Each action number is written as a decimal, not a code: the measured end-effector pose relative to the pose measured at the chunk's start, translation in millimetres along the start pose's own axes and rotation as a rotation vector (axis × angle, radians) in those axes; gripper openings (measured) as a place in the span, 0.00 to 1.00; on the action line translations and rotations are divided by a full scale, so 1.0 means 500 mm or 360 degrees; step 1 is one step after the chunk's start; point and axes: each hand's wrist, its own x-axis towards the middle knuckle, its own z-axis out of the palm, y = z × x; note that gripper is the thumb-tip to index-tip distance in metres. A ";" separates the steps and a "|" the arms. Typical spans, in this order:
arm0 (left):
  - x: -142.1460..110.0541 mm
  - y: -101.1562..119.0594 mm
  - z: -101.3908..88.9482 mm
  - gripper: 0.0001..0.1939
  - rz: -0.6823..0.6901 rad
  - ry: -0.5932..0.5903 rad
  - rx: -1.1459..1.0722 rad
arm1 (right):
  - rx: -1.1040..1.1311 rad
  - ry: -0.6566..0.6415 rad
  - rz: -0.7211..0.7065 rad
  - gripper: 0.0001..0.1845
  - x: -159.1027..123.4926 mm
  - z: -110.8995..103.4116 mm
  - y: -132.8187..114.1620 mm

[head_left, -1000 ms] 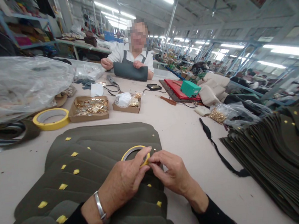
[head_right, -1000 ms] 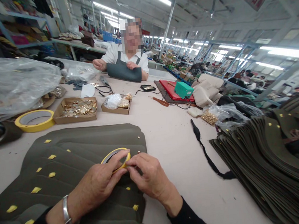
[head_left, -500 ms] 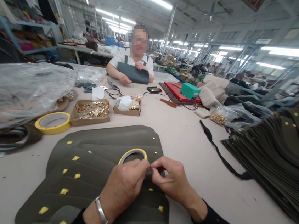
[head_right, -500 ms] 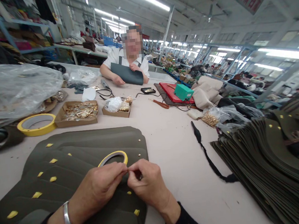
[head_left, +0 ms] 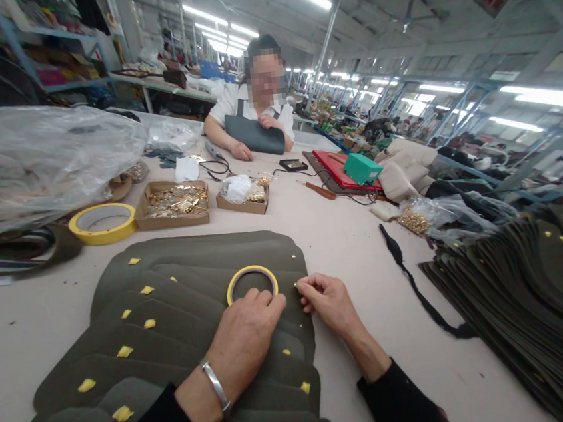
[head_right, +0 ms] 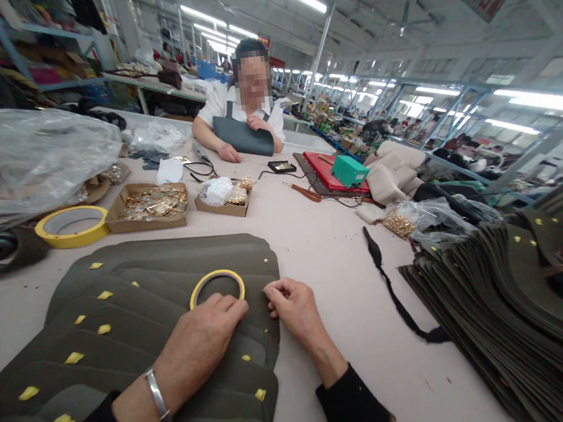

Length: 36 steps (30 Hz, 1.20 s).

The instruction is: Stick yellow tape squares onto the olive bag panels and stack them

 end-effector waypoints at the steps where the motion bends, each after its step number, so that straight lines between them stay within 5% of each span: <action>1: 0.001 0.001 -0.001 0.09 -0.0001 -0.0031 0.0003 | -0.0081 0.0015 -0.0026 0.14 -0.002 0.003 0.000; 12: 0.001 0.005 -0.009 0.10 -0.0026 -0.0132 -0.0010 | -0.0670 0.0140 -0.0338 0.10 0.009 0.018 -0.006; 19: 0.001 -0.001 -0.005 0.12 -0.0030 -0.0075 -0.0013 | -0.0233 0.0098 -0.0173 0.19 0.003 0.006 0.013; 24: 0.003 -0.009 -0.006 0.11 0.0010 -0.0032 0.0042 | -0.0677 0.0067 -0.0814 0.08 -0.007 -0.008 0.016; 26: 0.005 -0.011 -0.006 0.11 0.0029 0.0003 0.0053 | -0.0828 0.0065 -0.0894 0.09 -0.004 -0.004 0.013; 33: 0.006 -0.026 -0.006 0.10 0.0161 0.0168 -0.0122 | -0.0795 0.0207 -0.0397 0.07 0.009 0.019 -0.001; 36: 0.000 -0.041 -0.003 0.11 0.0223 0.0330 -0.0252 | -0.0716 -0.0046 -0.0302 0.08 0.002 0.003 -0.009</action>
